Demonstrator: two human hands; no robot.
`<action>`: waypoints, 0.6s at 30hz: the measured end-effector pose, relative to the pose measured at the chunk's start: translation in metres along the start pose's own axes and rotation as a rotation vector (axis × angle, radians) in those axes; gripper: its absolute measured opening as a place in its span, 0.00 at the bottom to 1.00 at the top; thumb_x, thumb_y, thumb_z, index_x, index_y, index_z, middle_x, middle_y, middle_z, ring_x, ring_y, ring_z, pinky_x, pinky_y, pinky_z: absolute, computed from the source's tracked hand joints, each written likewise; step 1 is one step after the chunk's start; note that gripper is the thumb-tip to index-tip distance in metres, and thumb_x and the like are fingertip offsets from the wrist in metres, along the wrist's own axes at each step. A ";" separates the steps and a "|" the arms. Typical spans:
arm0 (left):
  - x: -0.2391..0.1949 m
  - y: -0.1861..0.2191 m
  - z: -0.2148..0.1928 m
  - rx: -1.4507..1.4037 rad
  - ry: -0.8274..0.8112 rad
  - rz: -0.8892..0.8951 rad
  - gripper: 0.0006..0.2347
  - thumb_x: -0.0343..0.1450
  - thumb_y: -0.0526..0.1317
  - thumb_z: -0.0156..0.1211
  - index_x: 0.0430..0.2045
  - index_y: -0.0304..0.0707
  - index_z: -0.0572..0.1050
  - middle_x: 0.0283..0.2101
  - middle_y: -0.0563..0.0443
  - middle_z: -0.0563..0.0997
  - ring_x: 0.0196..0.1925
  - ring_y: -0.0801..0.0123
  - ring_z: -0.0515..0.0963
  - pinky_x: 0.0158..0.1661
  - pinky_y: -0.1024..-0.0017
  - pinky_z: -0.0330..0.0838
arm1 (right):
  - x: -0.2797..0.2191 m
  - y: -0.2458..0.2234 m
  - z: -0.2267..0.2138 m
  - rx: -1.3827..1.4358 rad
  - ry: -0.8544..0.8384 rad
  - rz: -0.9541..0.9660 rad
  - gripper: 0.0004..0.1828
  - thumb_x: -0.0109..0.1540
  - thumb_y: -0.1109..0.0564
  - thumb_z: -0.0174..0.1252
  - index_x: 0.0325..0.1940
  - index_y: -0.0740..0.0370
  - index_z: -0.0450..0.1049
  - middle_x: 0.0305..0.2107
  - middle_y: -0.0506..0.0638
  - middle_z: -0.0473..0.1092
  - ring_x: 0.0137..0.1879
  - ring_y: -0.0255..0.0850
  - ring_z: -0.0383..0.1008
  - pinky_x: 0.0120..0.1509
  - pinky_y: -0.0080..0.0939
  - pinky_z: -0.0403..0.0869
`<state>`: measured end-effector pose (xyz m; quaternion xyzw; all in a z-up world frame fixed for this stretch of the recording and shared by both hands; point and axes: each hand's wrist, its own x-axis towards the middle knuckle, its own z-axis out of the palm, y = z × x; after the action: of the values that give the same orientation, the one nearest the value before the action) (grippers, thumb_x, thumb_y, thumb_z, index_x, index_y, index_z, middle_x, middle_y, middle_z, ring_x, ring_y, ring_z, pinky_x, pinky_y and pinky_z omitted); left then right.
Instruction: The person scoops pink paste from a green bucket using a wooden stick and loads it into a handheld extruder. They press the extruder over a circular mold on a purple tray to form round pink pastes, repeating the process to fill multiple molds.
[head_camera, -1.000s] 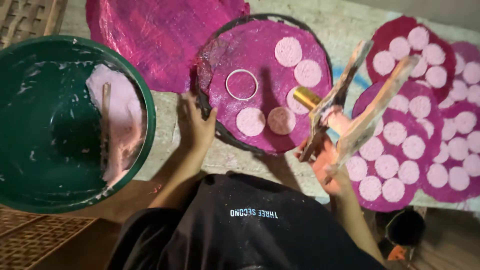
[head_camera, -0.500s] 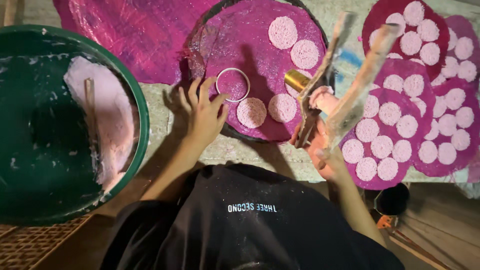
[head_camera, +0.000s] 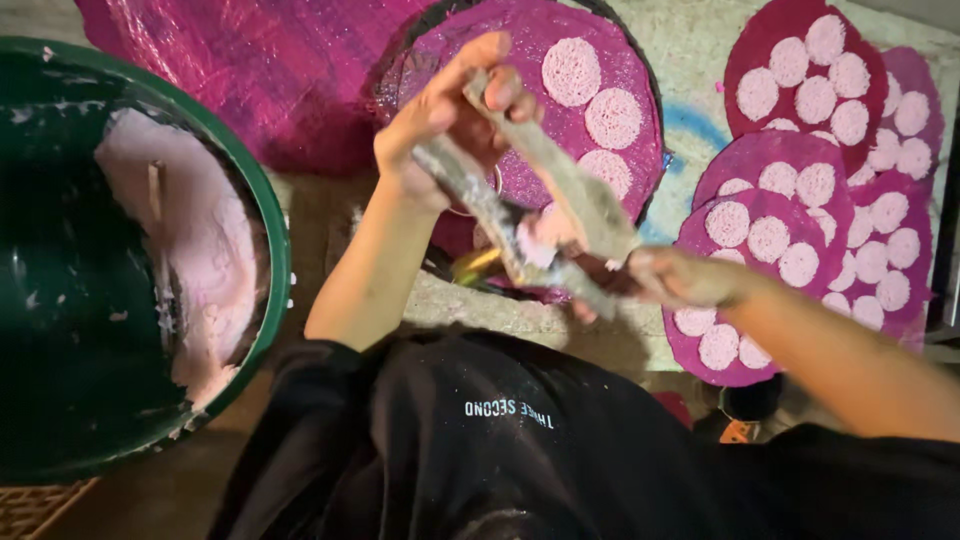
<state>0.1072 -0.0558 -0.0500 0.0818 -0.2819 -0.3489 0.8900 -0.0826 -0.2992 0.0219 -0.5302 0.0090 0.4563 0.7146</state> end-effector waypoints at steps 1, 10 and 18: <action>0.007 -0.003 -0.008 -0.010 0.008 0.038 0.18 0.73 0.50 0.58 0.53 0.42 0.69 0.43 0.54 0.72 0.52 0.64 0.72 0.55 0.66 0.63 | -0.003 -0.011 -0.011 -0.086 0.032 0.037 0.51 0.63 0.21 0.44 0.71 0.68 0.59 0.53 0.60 0.72 0.59 0.48 0.75 0.66 0.53 0.73; 0.035 0.005 -0.073 -0.238 -0.018 0.286 0.10 0.75 0.50 0.49 0.41 0.47 0.68 0.40 0.59 0.74 0.48 0.71 0.76 0.58 0.65 0.71 | 0.037 -0.049 -0.043 -0.400 0.338 0.237 0.52 0.60 0.19 0.23 0.71 0.58 0.59 0.48 0.49 0.72 0.54 0.37 0.73 0.61 0.43 0.71; 0.009 0.010 -0.107 -0.307 -0.018 0.298 0.10 0.75 0.51 0.48 0.39 0.47 0.69 0.38 0.60 0.75 0.45 0.72 0.76 0.55 0.66 0.74 | 0.066 -0.044 -0.028 -0.435 0.361 0.217 0.50 0.64 0.20 0.24 0.53 0.65 0.72 0.33 0.50 0.74 0.40 0.38 0.73 0.49 0.41 0.74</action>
<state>0.1785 -0.0604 -0.1313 -0.1005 -0.2423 -0.2531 0.9312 -0.0022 -0.2792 0.0103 -0.7392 0.0948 0.4196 0.5182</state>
